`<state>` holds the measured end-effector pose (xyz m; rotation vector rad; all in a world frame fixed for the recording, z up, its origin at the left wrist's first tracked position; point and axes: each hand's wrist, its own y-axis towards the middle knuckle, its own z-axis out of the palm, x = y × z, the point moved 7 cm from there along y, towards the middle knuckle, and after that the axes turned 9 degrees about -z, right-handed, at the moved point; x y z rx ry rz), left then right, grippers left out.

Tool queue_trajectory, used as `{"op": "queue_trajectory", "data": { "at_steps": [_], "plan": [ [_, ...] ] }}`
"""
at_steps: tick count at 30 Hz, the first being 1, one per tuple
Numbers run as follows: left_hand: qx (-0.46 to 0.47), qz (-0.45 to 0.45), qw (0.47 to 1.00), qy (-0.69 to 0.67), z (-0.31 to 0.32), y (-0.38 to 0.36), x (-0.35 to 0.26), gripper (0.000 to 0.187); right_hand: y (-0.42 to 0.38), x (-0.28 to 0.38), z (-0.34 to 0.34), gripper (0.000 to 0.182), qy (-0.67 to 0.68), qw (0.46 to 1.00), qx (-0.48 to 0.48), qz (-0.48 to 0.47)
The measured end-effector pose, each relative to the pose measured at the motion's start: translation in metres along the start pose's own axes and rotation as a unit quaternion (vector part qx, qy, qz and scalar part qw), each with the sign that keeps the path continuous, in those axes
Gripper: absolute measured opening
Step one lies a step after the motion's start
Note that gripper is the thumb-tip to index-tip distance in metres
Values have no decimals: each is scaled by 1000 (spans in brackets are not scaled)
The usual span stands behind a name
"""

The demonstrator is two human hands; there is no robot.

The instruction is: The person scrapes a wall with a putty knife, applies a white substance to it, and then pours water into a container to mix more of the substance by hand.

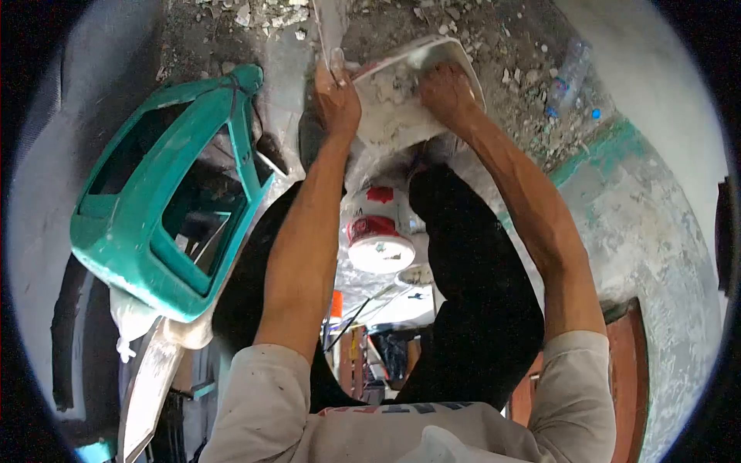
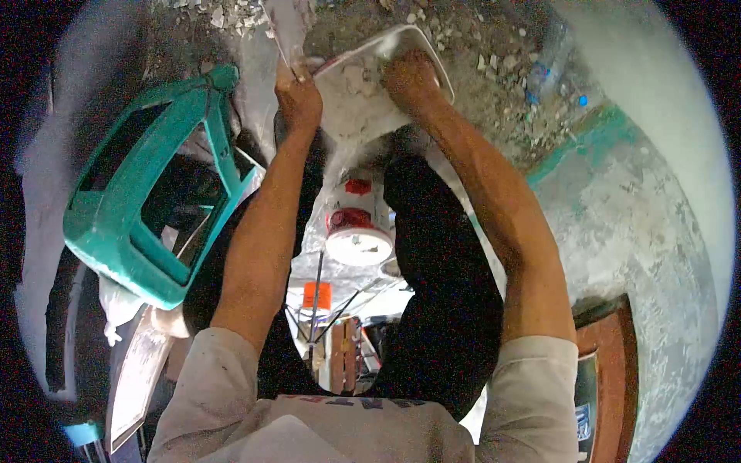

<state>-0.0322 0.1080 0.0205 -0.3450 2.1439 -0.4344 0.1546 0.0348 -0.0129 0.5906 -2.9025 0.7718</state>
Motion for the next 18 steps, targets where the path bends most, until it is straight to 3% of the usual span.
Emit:
{"op": "queue_trajectory", "data": {
  "at_steps": [2, 3, 4, 5, 6, 8, 9, 11, 15, 18],
  "plan": [
    [-46, 0, 999, -20, 0, -5, -11, 41, -10, 6, -7, 22, 136, 985, 102, -27],
    [-27, -20, 999, -12, 2, -5, -10, 39, -18, 8, -11, 22, 128, 986, 100, -30],
    [-14, -40, 999, -7, 4, 0, -5, 38, -19, 8, -28, 19, 83, 995, -12, -46],
    [-68, 16, 994, 83, 4, -2, -2, 35, -24, 10, -44, 17, 43, 990, -124, -58],
    [-76, 18, 994, 78, 8, 0, 9, 35, -23, 12, -44, 17, 36, 989, -129, -63],
    [-38, -38, 998, -18, 20, 10, 23, 36, -15, 4, -13, 18, 110, 993, 28, -33],
    [-43, -41, 998, -24, 22, 7, 27, 36, -14, 8, -7, 18, 104, 993, 29, -37],
    [-37, -81, 988, 126, 17, 4, 21, 39, -4, 20, 2, 18, 81, 994, 38, -66],
    [-28, -60, 994, 88, 11, 3, 3, 41, 6, 5, -27, 18, 66, 997, 4, -34],
    [-25, -58, 992, 111, 9, 2, 1, 40, 13, 2, -28, 18, 85, 995, 34, -24]
  ]
}}
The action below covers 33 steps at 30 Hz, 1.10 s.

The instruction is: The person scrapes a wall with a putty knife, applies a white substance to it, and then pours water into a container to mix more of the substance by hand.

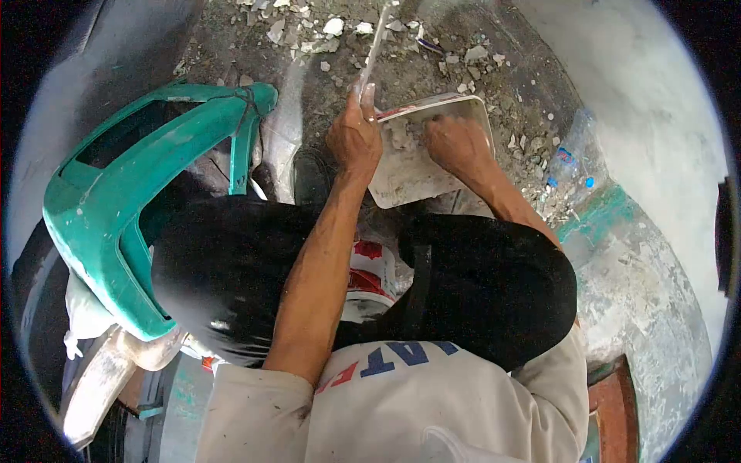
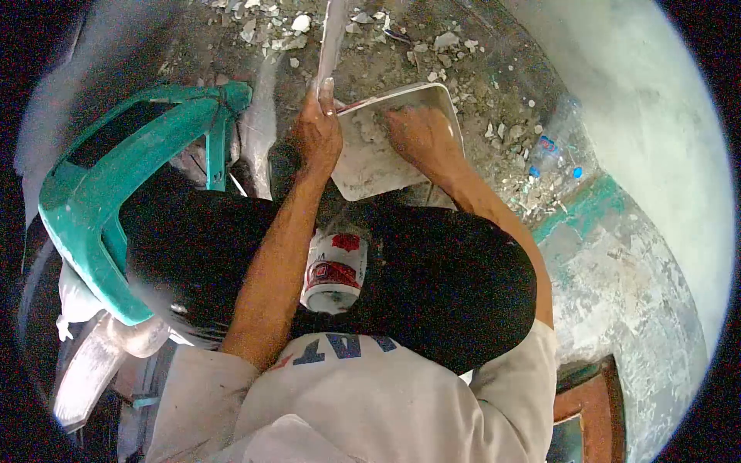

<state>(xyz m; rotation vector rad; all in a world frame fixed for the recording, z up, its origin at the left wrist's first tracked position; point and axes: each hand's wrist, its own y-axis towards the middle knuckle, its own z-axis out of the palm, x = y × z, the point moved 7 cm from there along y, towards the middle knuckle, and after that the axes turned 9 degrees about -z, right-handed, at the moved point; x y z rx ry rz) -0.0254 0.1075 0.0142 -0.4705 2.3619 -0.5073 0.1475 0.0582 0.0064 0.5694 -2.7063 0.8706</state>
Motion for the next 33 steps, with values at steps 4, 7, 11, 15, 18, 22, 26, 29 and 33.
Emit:
{"op": "queue_trajectory", "data": {
  "at_steps": [4, 7, 11, 15, 18, 22, 26, 29, 33],
  "plan": [
    [-30, 57, 998, -19, 3, 1, 2, 40, -2, 0, -16, 18, -59, 994, -72, -50],
    [-39, 60, 997, -28, 3, 2, 5, 40, -15, 1, -22, 17, -70, 993, -90, -13],
    [-30, 59, 995, -70, 6, 4, 8, 40, -9, -7, -13, 15, -101, 991, -85, 10],
    [-56, 130, 983, -115, 23, 20, 23, 38, -11, -9, -12, 15, -64, 997, -41, 14],
    [-101, 130, 982, -90, 18, 15, 21, 36, -10, -6, 15, 19, -20, 999, -38, 32],
    [-34, 71, 995, -53, 16, 15, 15, 35, 13, -2, 66, 21, 47, 994, -45, 84],
    [-27, 95, 992, -77, 10, 6, 9, 36, -3, 9, 17, 25, 40, 996, 16, 80],
    [-47, 105, 989, -89, 17, 19, 14, 37, -2, -7, 13, 27, 32, 997, -1, 69],
    [-34, 88, 994, -53, 12, 12, 12, 38, 0, -17, 45, 26, 63, 986, -91, 127]
  ]
}}
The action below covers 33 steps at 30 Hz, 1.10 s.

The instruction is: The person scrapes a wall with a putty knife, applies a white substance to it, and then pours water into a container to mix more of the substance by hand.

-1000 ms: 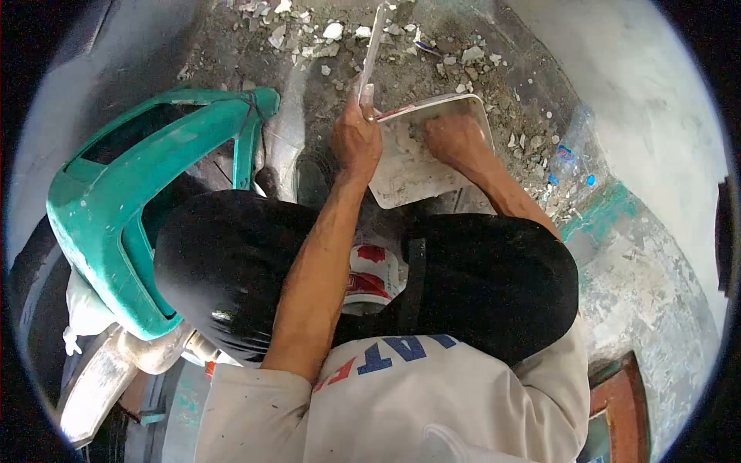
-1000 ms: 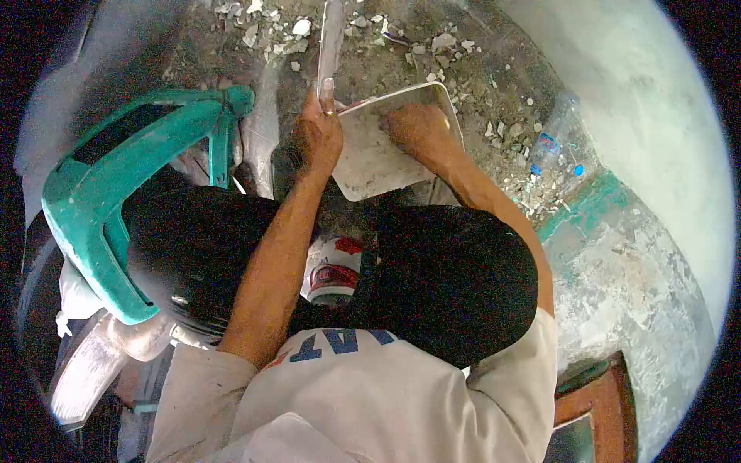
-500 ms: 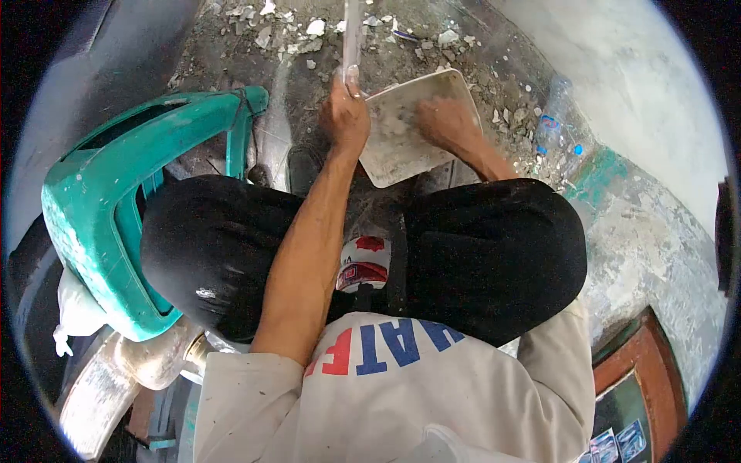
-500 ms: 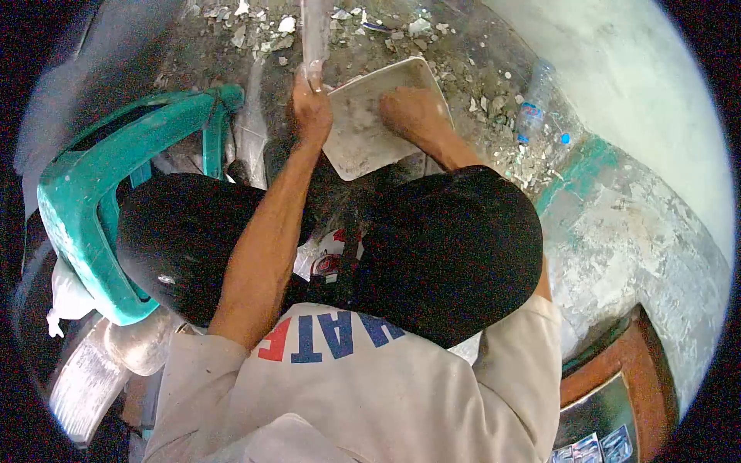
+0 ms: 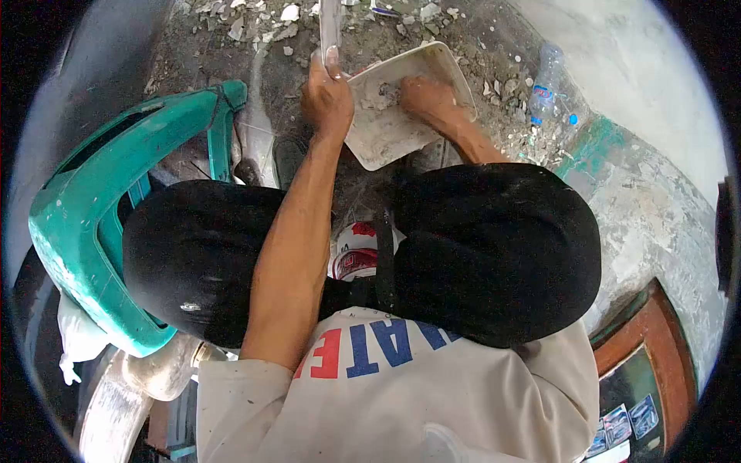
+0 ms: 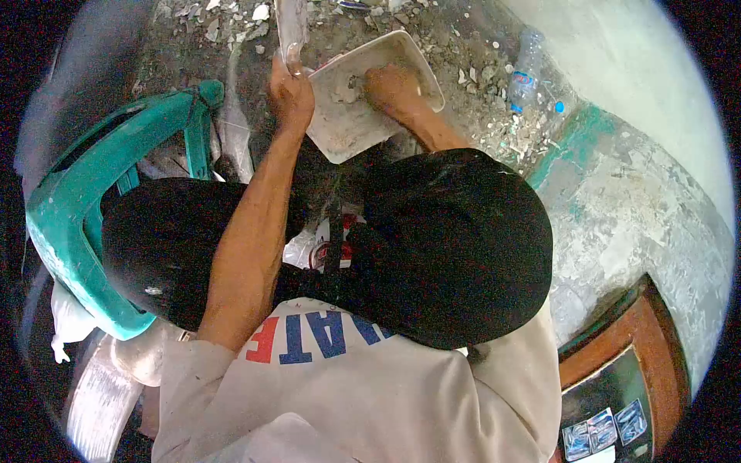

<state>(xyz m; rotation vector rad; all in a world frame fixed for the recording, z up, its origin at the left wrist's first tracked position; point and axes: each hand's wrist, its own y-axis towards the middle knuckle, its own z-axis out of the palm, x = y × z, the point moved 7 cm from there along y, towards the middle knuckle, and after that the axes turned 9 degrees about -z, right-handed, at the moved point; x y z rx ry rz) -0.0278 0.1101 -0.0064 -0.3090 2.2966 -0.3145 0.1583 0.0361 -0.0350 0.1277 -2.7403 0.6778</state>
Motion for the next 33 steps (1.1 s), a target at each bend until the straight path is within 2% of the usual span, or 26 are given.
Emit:
{"op": "queue_trajectory", "data": {
  "at_steps": [1, 3, 6, 9, 12, 13, 15, 19, 21, 23, 25, 27, 28, 29, 31, 32, 33],
  "plan": [
    [1, 0, 1000, 2, 0, 0, 1, 38, 3, 4, 0, 26, 2, 1000, 0, 0],
    [-4, 14, 1000, 0, -2, -2, -2, 38, 5, 8, 6, 29, -22, 997, 70, 10],
    [10, 12, 999, -46, 2, 1, 1, 38, 8, -6, 14, 29, -4, 998, 67, 14],
    [11, 7, 998, -62, -10, -7, -15, 37, -11, 3, -14, 29, -1, 998, 56, -5],
    [9, 20, 998, -51, -1, -4, -4, 37, -7, -5, 26, 29, -15, 997, 69, -10],
    [-13, 44, 996, -73, -2, -1, -6, 38, -11, -7, 30, 29, -16, 998, 67, -7],
    [1, 38, 996, -82, 3, 5, -2, 37, -9, -1, 28, 27, -10, 996, -5, -83],
    [-26, 46, 998, -36, -3, 1, -6, 34, -18, -1, -10, 23, -49, 998, 33, -37],
    [-23, 54, 998, -33, -3, -7, -7, 33, -23, -6, -17, 19, -55, 997, -33, -51],
    [-27, 45, 997, -59, -6, -4, -10, 31, -17, -10, -16, 19, -43, 996, -41, -69],
    [-38, 77, 994, -68, -2, -5, -10, 28, -16, -7, -13, 19, -35, 994, -45, -94],
    [-25, 34, 997, -64, -6, -5, -11, 27, -19, 21, -1, 17, -91, 988, 63, -109],
    [-34, 34, 997, -64, -6, 0, -10, 27, -30, 37, -27, 12, -123, 982, -32, -137],
    [-22, 25, 998, -62, -1, 4, -3, 27, -32, 39, -34, 12, -121, 981, -31, -148],
    [-8, 5, 999, -54, 3, 3, 11, 26, -43, 45, -57, 10, -283, 943, -115, -133],
    [-16, 14, 999, -47, 2, 3, 7, 26, -46, 40, -67, 9, -208, 975, -69, -34],
    [-21, 27, 998, -42, 2, 2, 1, 27, -47, 41, -63, 9, -207, 976, -65, -29]
  ]
}}
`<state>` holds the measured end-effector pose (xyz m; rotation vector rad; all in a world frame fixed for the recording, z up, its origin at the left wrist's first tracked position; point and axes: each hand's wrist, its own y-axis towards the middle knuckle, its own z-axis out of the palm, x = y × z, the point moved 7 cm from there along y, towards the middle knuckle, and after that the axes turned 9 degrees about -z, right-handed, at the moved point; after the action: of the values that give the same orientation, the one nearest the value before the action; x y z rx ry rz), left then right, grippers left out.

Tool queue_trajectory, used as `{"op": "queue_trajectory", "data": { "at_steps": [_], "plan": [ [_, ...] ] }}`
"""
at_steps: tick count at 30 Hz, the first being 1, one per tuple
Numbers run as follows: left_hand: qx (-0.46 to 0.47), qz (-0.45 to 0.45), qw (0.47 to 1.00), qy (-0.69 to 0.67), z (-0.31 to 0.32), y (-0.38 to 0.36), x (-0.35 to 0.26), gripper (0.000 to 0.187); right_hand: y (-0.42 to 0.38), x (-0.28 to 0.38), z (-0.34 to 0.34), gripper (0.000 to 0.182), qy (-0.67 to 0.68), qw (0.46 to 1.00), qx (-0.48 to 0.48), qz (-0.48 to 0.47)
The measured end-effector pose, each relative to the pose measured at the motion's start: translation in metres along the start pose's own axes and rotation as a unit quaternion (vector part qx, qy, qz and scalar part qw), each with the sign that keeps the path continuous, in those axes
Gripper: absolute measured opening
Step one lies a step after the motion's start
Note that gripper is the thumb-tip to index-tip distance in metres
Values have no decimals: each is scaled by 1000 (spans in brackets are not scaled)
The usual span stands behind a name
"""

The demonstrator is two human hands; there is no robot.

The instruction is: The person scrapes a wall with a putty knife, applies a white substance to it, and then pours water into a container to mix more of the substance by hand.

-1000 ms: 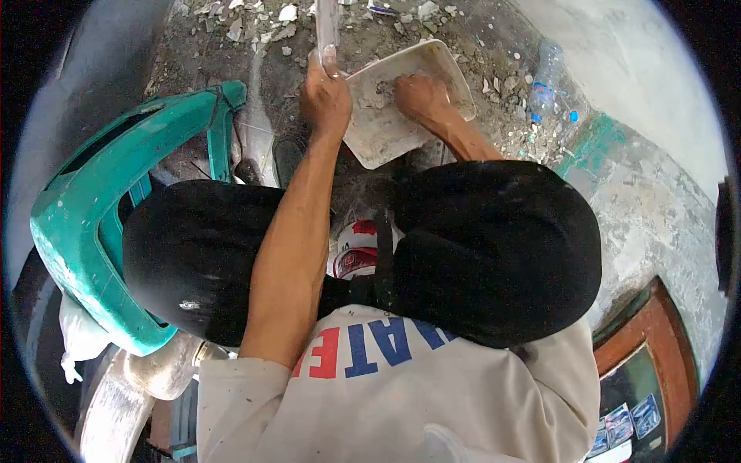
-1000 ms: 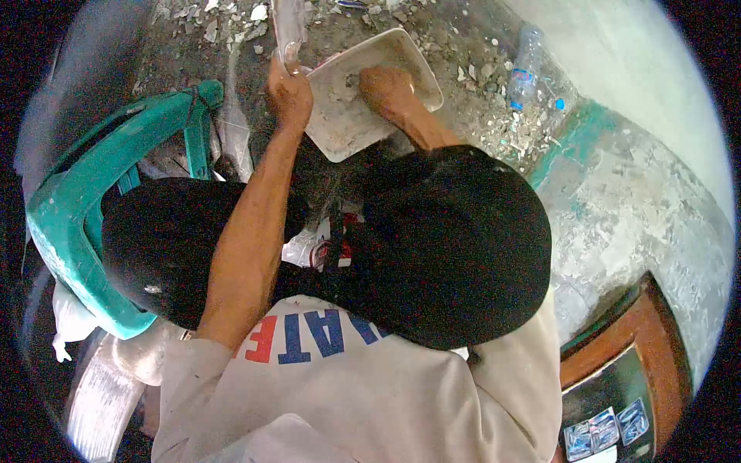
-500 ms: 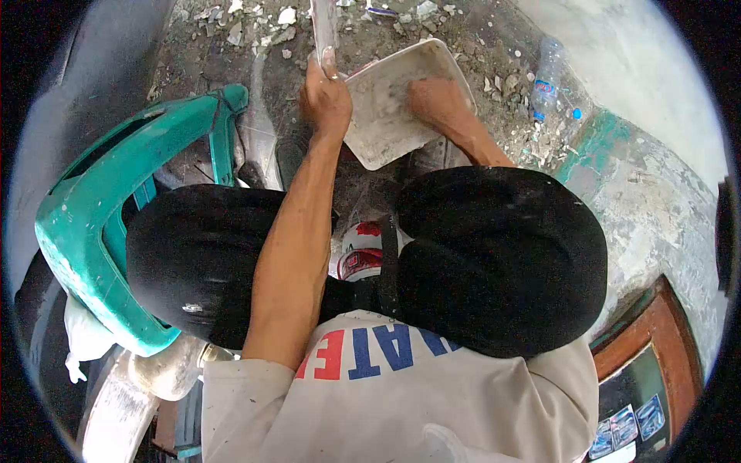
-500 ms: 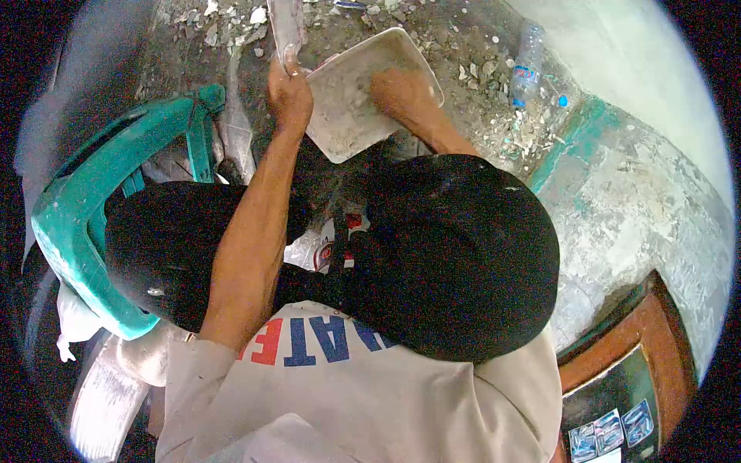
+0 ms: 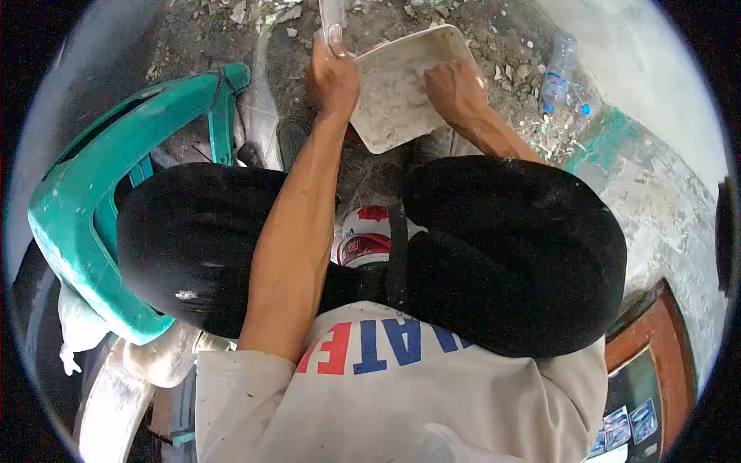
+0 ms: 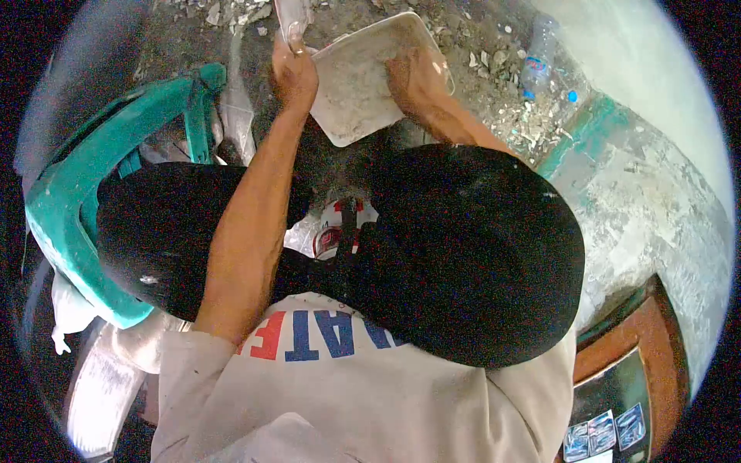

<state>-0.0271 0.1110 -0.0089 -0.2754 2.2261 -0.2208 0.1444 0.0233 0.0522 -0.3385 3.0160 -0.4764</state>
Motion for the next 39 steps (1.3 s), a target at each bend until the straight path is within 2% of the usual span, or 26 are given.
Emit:
{"op": "queue_trajectory", "data": {
  "at_steps": [3, 7, 8, 10, 11, 15, 17, 20, 23, 27, 29, 30, 32, 36, 38, 39],
  "plan": [
    [-7, 24, 999, -26, 0, 2, -7, 28, 13, 10, 24, 13, 29, 989, 110, -95],
    [-6, 32, 999, 15, -1, 0, -4, 29, 24, 30, 28, 21, 80, 986, 69, -126],
    [-7, 29, 999, 17, -4, -1, -5, 29, 25, 26, 29, 21, 82, 986, 70, -129],
    [-2, 40, 998, -38, -5, -4, -9, 30, 23, -4, 27, 21, 123, 988, 69, -69],
    [-2, 41, 998, -40, -4, -2, -10, 30, 22, -11, 28, 21, 101, 986, 97, -91],
    [13, 9, 999, -30, -4, -2, -13, 33, 22, -17, 33, 22, 104, 984, 122, -81],
    [14, -4, 1000, -13, -3, -2, -10, 34, 25, -7, 61, 26, 131, 970, 187, -83],
    [4, 13, 999, -30, 1, 4, 0, 35, 35, 6, 96, 27, 189, 967, 163, -49],
    [-10, 46, 999, -17, 1, 1, -3, 36, 32, 29, 101, 33, 185, 962, 190, -60],
    [9, 18, 1000, -13, -8, -6, -12, 35, 32, 24, 90, 35, 202, 950, 226, -72],
    [0, 5, 1000, 4, -4, -1, -8, 35, 33, 21, 84, 50, 168, 932, 297, -125],
    [-3, 18, 1000, -11, -2, 1, -8, 34, 32, 9, 91, 50, 163, 932, 295, -130],
    [-1, 23, 999, -23, -2, -3, -2, 33, 20, -8, 106, 46, 244, 934, 179, -192],
    [0, 19, 999, -35, -4, -4, -11, 34, 14, -29, 126, 40, 303, 932, 139, -139],
    [-8, 14, 999, -31, -1, 0, -5, 36, 27, -1, 130, 39, 210, 903, 236, -293],
    [-12, 29, 999, -34, 0, 1, -4, 37, 30, 1, 127, 39, 208, 902, 235, -296]
  ]
}}
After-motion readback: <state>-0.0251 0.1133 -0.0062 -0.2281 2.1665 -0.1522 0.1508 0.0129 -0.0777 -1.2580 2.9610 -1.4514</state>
